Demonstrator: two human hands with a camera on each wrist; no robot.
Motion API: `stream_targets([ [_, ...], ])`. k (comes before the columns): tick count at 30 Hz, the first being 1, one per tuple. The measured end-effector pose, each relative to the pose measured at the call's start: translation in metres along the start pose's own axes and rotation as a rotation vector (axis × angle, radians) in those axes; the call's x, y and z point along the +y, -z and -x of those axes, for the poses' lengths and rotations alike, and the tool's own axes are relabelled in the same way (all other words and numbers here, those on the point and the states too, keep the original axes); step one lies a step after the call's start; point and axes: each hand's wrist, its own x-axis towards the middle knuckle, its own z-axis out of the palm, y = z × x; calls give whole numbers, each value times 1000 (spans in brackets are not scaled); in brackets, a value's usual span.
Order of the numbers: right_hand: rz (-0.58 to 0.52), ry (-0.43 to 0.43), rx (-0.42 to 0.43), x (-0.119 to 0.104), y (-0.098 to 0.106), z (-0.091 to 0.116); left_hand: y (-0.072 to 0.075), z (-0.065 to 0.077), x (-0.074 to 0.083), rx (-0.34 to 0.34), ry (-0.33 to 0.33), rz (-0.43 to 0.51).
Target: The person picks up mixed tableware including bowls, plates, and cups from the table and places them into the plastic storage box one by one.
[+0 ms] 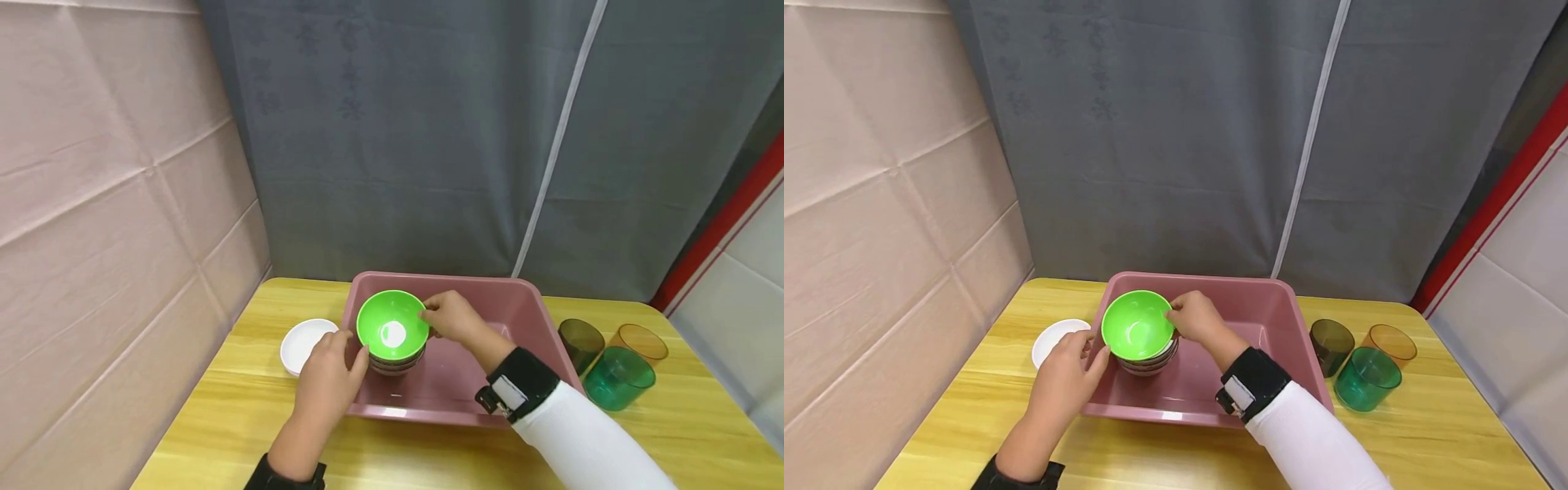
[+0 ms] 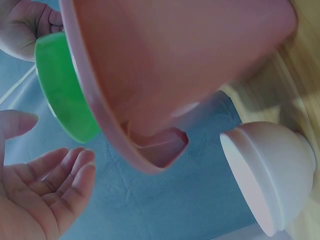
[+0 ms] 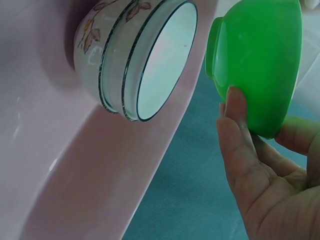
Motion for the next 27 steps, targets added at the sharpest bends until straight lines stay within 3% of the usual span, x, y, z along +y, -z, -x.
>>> stream_targets([
  [8,9,-28,0,4,0,-8,-1,9,-1,78,-161,-135],
  [16,0,-74,-10,12,-3,-19,-5,13,-3,150,-274,-193],
  [27,-6,-118,-16,18,-9,-29,-5,20,-9,191,-333,-218],
])
